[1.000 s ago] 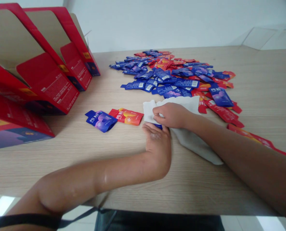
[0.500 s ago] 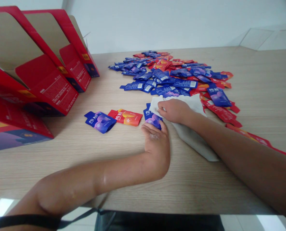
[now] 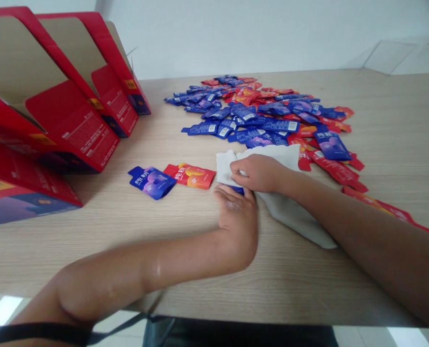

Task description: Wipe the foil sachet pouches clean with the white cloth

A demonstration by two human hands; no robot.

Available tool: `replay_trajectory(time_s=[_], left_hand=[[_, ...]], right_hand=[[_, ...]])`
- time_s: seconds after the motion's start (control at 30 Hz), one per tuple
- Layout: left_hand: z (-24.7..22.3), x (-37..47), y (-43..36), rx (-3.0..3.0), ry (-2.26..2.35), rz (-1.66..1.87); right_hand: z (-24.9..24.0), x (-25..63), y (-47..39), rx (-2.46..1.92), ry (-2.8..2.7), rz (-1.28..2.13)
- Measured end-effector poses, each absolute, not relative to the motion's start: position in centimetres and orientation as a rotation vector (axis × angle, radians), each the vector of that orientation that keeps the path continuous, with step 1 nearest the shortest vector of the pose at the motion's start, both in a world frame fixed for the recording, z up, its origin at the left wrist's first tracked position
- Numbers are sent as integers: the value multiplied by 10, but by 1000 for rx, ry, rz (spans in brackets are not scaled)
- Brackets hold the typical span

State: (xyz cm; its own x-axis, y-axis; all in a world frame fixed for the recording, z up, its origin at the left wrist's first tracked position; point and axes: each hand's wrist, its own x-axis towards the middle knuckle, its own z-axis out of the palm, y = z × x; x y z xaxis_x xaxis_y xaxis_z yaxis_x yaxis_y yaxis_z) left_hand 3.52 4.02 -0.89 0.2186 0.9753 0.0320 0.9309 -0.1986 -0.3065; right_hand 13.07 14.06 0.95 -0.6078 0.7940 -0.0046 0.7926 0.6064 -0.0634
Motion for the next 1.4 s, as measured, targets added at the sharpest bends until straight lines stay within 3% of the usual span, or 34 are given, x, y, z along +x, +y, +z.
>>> replay_trajectory(time_s=[0.43,0.87,1.07,1.4], left_hand=[[-14,35,40,-2232,-1797,224],[-11,35,40,-2196,-1787,243],[-8,34,40,-2219,-1767,276],[-12,35,40,-2223,-1779,279]], right_hand=[[2,142,156,-1703,-2658,-104],[12,130,140,-1360,-2702,-1],[6,132,144,-1409,-2771,82],[2,141,154,-1581,-2702,-65]])
